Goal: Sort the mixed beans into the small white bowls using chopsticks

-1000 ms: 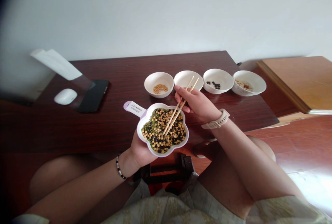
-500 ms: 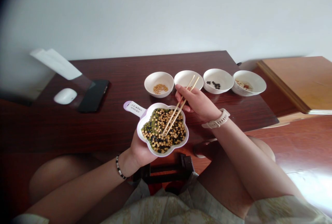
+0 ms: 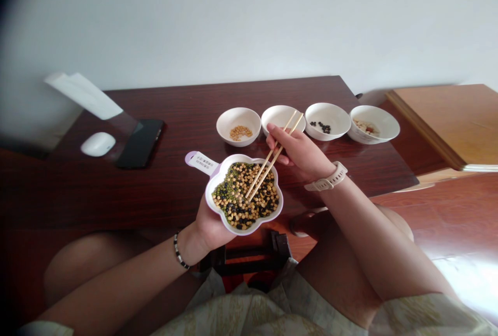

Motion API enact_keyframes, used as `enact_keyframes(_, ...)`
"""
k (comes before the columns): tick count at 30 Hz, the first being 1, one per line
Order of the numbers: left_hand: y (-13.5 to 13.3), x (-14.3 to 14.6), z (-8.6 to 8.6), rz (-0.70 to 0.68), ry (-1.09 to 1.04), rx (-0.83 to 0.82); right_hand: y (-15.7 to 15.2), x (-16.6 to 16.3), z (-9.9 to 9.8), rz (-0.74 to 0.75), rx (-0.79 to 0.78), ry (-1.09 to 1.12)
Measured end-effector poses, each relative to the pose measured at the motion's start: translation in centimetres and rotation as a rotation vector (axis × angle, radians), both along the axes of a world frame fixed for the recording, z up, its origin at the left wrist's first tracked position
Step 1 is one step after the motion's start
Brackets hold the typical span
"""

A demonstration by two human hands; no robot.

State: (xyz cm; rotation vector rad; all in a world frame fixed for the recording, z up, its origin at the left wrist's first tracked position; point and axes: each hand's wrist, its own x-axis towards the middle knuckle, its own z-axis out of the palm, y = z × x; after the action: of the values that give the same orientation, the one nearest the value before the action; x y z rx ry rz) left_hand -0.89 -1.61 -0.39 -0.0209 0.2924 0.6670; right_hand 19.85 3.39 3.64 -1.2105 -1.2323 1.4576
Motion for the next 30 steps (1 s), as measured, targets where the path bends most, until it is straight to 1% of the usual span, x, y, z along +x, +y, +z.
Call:
enact_keyframes(7, -0.06, 0.13, 0.12, 0.012, 0.003, -0.001, -0.14, -0.11, -0.17, 0.017, 0.023, -0.054)
enact_keyframes(11, -0.13, 0.15, 0.17, 0.020, -0.004, 0.016, 0.00, 0.08, -0.54, 0.025, 0.040, -0.023)
enact_keyframes(17, -0.18, 0.12, 0.20, 0.016, 0.018, -0.005, 0.01, 0.05, -0.30, 0.031, 0.004, 0.016)
enact_keyframes(25, -0.13, 0.03, 0.11, 0.007, -0.010, 0.027, 0.21, 0.22, -0.22, 0.062, -0.066, 0.114)
enact_keyframes(30, -0.19, -0.14, -0.27, -0.011, -0.030, 0.040, 0.05, 0.33, 0.26, 0.033, -0.011, 0.063)
